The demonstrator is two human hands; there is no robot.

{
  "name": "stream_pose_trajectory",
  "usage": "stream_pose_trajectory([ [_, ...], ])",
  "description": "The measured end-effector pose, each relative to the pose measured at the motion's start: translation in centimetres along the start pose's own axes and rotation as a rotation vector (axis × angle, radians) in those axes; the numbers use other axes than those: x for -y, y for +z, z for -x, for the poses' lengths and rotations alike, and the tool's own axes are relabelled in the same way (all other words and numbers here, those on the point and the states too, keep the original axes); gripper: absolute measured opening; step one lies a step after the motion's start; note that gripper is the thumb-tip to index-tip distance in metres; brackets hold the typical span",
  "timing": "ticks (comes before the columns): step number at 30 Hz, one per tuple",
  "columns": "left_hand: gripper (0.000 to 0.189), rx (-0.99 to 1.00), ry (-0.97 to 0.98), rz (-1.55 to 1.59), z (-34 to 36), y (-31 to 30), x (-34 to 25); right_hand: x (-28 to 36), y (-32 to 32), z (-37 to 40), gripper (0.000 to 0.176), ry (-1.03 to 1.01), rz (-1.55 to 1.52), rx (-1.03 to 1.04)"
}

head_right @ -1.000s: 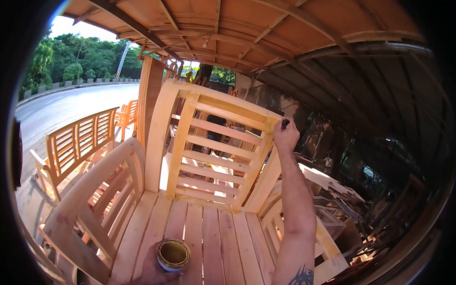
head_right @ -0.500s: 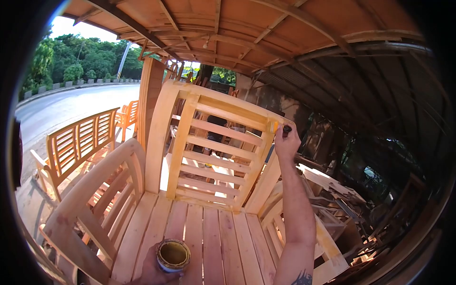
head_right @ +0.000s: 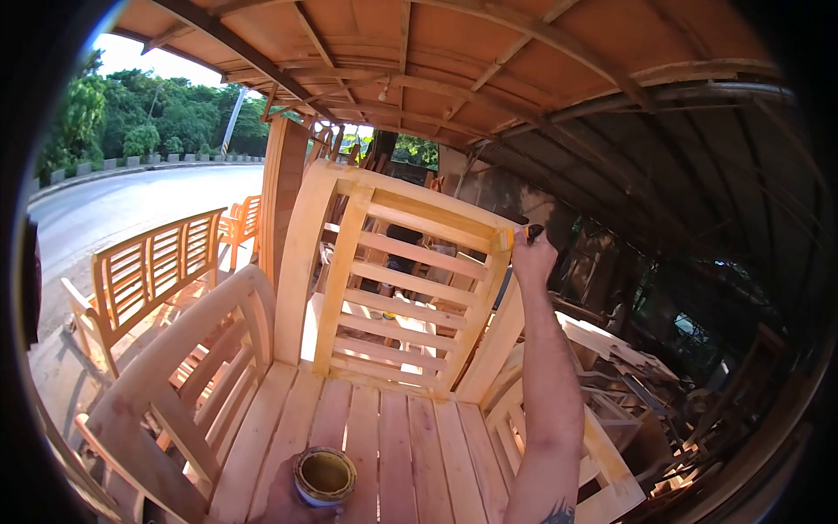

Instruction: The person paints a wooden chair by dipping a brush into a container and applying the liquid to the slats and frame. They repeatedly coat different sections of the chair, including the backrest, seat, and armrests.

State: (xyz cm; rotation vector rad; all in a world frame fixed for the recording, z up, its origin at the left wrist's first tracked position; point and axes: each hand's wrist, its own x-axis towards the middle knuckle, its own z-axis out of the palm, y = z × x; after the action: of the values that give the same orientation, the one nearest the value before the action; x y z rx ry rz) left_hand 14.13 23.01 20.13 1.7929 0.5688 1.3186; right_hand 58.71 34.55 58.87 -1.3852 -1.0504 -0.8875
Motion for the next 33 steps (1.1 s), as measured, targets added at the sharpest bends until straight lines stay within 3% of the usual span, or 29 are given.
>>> stream_pose_trajectory([
  [3, 0.09, -0.002, -0.001, -0.001, 0.0, 0.0, 0.0, 1.3, 2.2, -2.3, 0.034, -0.143, 0.359, 0.156],
  [6, 0.09, -0.011, 0.0, -0.004, 0.1, -0.1, 0.0, 5.0, 5.0, -2.4, 0.041, -0.17, 0.421, 0.345],
  [9, 0.09, -0.017, 0.002, -0.002, 0.1, -0.3, 0.0, 9.3, 8.2, -1.3, 0.047, -0.222, 0.381, 0.482],
  [12, 0.09, -0.017, 0.003, -0.003, 0.1, -0.3, 0.0, 13.8, 11.0, -0.6, 0.041, -0.222, 0.222, 0.455],
  [15, 0.091, -0.02, 0.003, -0.001, 0.1, -0.4, 0.1, 18.2, 12.9, 0.1, 0.053, -0.189, 0.159, 0.532],
  [18, 0.091, -0.021, 0.002, 0.001, 0.1, -0.4, 0.1, 20.3, 15.1, 0.7, 0.054, -0.186, 0.072, 0.53],
  [21, 0.091, -0.021, 0.005, 0.001, 0.1, -0.4, 0.0, 19.6, 16.6, 0.9, 0.048, -0.211, -0.002, 0.417],
  [24, 0.091, -0.025, 0.007, 0.001, 0.2, -0.5, 0.0, 18.7, 13.4, 1.4, 0.035, 0.162, -0.57, 0.501],
  [26, 0.091, -0.024, 0.006, 0.004, 0.3, -0.6, 0.0, 16.8, 11.8, 2.7, 0.02, 0.184, -0.876, 0.393],
  [28, 0.091, -0.027, 0.008, 0.0, 0.3, -0.7, -0.2, 14.3, 10.3, 4.6, 0.023, 0.151, -0.982, 0.383],
  [33, 0.092, -0.028, 0.011, -0.004, 0.5, -0.6, -0.4, 10.5, 8.5, 9.5, 0.025, 0.31, -1.03, 0.423],
])
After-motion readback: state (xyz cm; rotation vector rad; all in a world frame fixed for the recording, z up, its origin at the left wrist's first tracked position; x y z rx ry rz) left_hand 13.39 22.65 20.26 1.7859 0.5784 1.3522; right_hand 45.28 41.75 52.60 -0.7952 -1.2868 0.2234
